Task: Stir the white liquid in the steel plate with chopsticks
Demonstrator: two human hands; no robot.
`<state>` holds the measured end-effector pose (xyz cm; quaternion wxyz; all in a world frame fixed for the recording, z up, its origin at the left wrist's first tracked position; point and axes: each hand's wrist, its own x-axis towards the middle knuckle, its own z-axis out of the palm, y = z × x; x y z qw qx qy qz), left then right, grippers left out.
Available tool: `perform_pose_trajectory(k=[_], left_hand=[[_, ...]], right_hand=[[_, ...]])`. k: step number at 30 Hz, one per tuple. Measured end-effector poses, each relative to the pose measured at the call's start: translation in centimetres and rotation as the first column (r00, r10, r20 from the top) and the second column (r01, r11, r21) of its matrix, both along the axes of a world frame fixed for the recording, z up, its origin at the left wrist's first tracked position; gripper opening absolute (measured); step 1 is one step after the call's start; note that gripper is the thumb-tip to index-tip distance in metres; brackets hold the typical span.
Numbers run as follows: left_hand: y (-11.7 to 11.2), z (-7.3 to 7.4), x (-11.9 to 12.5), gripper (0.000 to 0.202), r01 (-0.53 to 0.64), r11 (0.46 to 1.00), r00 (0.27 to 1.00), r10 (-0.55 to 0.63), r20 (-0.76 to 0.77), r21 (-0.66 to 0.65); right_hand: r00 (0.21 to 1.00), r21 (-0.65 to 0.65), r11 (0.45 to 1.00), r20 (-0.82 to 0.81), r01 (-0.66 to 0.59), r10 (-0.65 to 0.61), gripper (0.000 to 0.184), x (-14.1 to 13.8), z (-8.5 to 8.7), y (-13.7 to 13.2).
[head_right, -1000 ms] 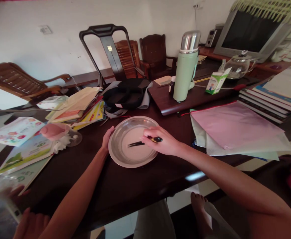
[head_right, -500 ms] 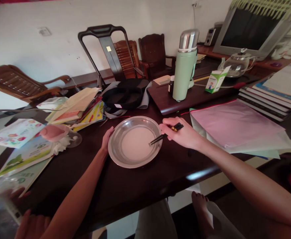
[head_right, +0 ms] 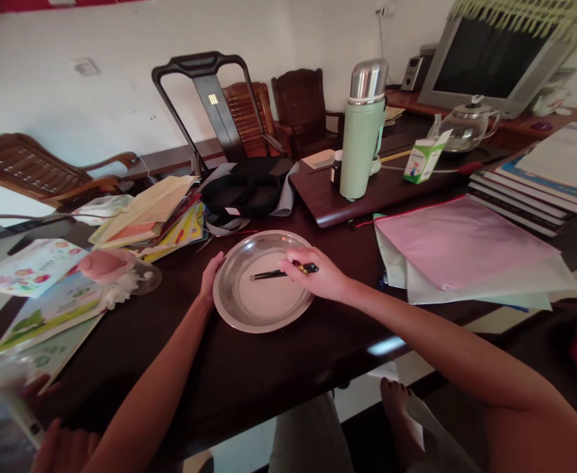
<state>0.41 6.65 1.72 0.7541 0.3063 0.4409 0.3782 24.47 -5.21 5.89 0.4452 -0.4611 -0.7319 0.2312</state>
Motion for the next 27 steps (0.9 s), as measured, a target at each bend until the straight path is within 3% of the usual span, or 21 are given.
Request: perform_pose_trajectory(k=[3, 8, 12, 16, 20, 23, 27], left_hand=[[-0.1, 0.2, 0.1, 0.028, -0.011, 1.0, 1.0, 0.01, -0.028, -0.015], [-0.1, 0.2, 0.2, 0.03, 0.007, 1.0, 1.0, -0.007, -0.021, -0.017], [0.0, 0.2, 0.1, 0.031, 0.008, 1.0, 1.0, -0.008, -0.013, -0.003], [0.0, 0.2, 0.2, 0.031, -0.011, 1.0, 1.0, 0.01, -0.025, -0.007], [0.0, 0.2, 0.2, 0.032, 0.009, 1.0, 1.0, -0.009, 0.0, 0.007], [0.0, 0.2, 0.2, 0.031, 0.002, 1.0, 1.0, -0.002, 0.0, -0.004], [0.0, 0.2, 0.1, 0.03, -0.013, 1.0, 1.0, 0.013, -0.017, -0.006]], right_hand=[[0.994, -0.036, 0.995, 0.051, 0.098, -0.096, 0.035, 1.3, 0.7, 0.2], [0.966, -0.142, 0.96, 0.126, 0.241, -0.224, 0.039, 3.7, 4.0, -1.5], [0.976, -0.263, 0.943, 0.123, 0.205, -0.178, 0.037, 4.3, 5.6, -3.1], [0.998, -0.315, 0.948, 0.042, 0.051, -0.04, 0.035, 2.7, 4.3, -3.5], [0.998, -0.129, 0.99, 0.024, -0.058, 0.062, 0.033, 0.3, 1.6, -2.1], [0.996, 0.018, 0.999, 0.082, -0.03, 0.029, 0.031, -0.2, 0.7, -0.7], [0.978, 0.029, 0.992, 0.169, 0.12, -0.123, 0.033, 1.1, 1.7, -0.1]])
